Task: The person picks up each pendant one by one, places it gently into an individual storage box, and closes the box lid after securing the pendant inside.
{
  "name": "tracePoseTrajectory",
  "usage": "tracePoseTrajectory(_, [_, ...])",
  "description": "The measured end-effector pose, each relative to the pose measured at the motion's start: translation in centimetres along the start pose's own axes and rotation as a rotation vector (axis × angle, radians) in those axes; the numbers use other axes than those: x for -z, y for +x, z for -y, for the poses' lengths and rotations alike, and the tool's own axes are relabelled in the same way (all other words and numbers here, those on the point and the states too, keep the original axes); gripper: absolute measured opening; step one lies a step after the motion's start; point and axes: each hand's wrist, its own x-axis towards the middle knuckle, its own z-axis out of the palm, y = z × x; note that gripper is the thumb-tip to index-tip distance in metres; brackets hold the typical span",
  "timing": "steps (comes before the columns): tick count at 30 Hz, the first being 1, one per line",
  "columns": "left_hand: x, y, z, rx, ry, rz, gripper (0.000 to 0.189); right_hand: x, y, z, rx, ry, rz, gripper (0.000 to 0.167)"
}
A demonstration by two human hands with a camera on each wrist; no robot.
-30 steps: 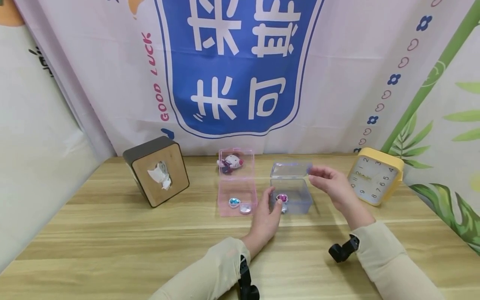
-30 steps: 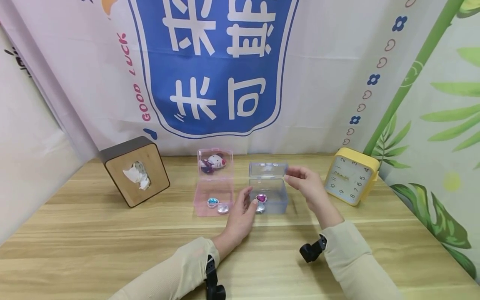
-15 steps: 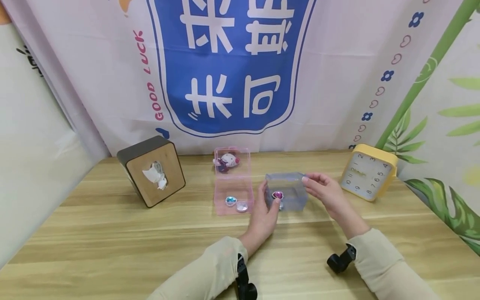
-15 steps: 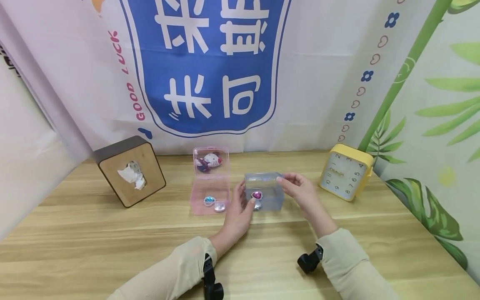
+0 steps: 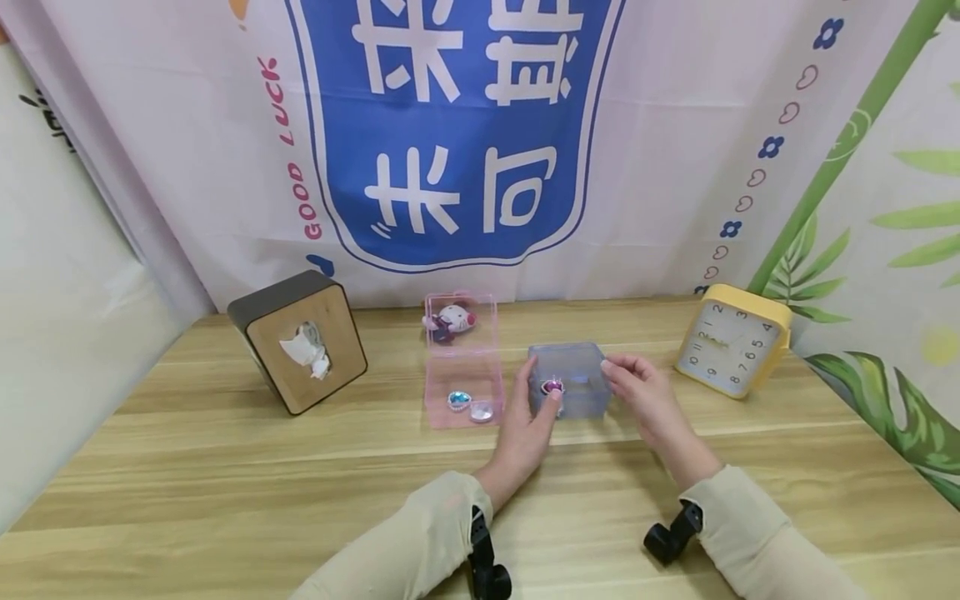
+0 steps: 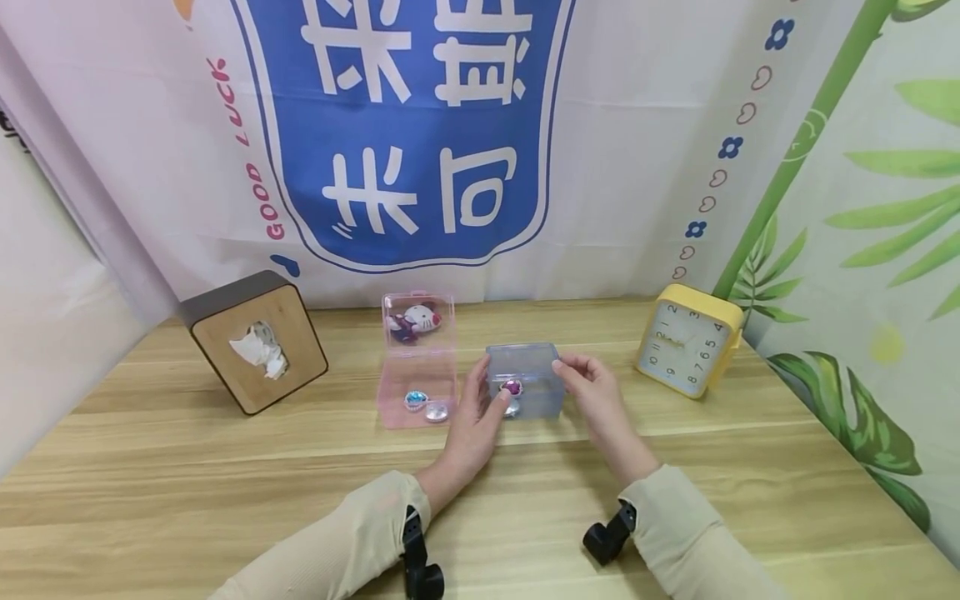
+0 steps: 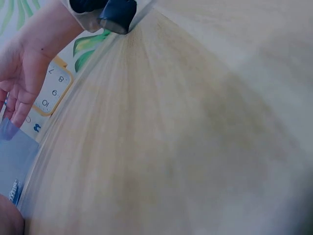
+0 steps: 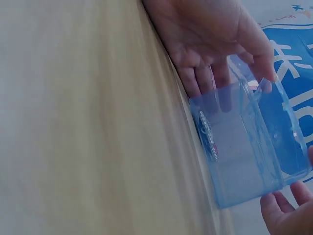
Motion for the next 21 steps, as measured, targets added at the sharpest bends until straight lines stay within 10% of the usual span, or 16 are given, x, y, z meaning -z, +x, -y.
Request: tracePoseTrajectory(21, [0.1,0.1,0.0,0.047,-0.070,-0.022,0.045,-1.4,-1.0,-1.6,-0.015,0.062,-0.057,0.046])
